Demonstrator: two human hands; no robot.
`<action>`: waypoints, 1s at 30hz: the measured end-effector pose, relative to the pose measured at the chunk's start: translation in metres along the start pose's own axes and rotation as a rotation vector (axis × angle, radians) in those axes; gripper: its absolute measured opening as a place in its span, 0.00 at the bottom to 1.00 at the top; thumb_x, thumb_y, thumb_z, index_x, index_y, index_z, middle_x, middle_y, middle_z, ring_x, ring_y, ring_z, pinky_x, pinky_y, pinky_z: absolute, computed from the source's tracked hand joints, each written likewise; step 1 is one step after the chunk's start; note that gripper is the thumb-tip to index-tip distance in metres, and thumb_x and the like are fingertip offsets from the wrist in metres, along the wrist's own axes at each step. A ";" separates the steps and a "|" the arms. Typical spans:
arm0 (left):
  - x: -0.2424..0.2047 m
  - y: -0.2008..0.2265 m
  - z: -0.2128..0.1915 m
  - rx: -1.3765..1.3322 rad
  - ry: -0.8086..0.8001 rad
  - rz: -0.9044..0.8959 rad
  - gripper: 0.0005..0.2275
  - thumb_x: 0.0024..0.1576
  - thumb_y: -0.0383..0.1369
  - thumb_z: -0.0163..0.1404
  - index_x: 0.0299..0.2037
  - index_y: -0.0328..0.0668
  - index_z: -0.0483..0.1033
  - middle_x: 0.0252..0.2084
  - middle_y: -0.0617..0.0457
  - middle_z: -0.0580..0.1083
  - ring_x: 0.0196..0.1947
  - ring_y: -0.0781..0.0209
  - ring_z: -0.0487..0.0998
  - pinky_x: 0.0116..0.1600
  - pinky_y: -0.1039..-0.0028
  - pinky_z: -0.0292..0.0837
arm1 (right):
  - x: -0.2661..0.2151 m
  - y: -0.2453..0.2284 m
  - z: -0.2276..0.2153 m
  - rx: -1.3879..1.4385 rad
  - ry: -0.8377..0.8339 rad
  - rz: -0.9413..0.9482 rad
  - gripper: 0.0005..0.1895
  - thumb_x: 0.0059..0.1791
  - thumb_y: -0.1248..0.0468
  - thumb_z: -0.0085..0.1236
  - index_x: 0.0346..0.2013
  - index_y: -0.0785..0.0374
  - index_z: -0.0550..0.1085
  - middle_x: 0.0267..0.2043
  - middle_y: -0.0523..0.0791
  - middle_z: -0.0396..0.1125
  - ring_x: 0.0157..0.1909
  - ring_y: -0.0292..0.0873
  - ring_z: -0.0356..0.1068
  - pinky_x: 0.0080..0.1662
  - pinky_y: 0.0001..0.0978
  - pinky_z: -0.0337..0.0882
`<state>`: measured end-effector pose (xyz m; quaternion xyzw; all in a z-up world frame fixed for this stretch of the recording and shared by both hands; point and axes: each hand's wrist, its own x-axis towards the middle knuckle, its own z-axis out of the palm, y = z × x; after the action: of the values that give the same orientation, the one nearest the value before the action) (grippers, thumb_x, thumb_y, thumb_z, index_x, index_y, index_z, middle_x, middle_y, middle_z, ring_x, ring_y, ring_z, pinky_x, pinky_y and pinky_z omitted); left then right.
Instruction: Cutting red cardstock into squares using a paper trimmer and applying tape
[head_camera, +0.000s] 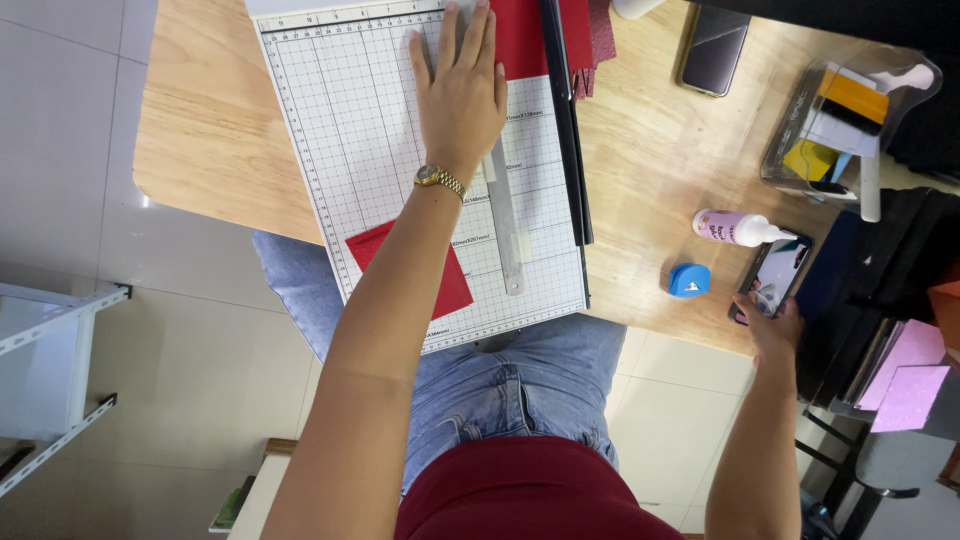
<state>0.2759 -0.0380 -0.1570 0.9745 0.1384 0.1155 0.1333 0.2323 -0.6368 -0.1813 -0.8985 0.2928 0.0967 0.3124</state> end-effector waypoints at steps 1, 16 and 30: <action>-0.001 0.000 0.000 -0.002 -0.001 0.000 0.22 0.68 0.39 0.44 0.71 0.42 0.66 0.74 0.59 0.59 0.74 0.53 0.51 0.72 0.41 0.41 | -0.004 -0.004 0.001 -0.002 0.001 0.000 0.39 0.43 0.60 0.74 0.63 0.66 0.64 0.57 0.51 0.70 0.41 0.45 0.77 0.36 0.33 0.79; 0.000 -0.002 0.002 -0.021 0.037 0.018 0.21 0.68 0.38 0.45 0.70 0.40 0.67 0.73 0.58 0.61 0.73 0.52 0.53 0.72 0.41 0.41 | -0.020 0.028 0.003 0.437 0.146 0.280 0.15 0.56 0.51 0.57 0.58 0.38 0.77 0.30 0.28 0.67 0.22 0.25 0.50 0.29 0.20 0.53; 0.000 -0.001 0.000 -0.027 0.025 0.003 0.21 0.68 0.37 0.44 0.70 0.39 0.66 0.72 0.58 0.62 0.73 0.52 0.53 0.72 0.41 0.38 | -0.020 0.056 0.003 0.503 0.219 0.297 0.08 0.52 0.62 0.64 0.46 0.48 0.78 0.38 0.32 0.73 0.26 0.23 0.61 0.30 0.17 0.56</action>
<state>0.2758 -0.0376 -0.1573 0.9713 0.1369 0.1297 0.1447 0.1838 -0.6613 -0.2045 -0.7455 0.4677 -0.0315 0.4738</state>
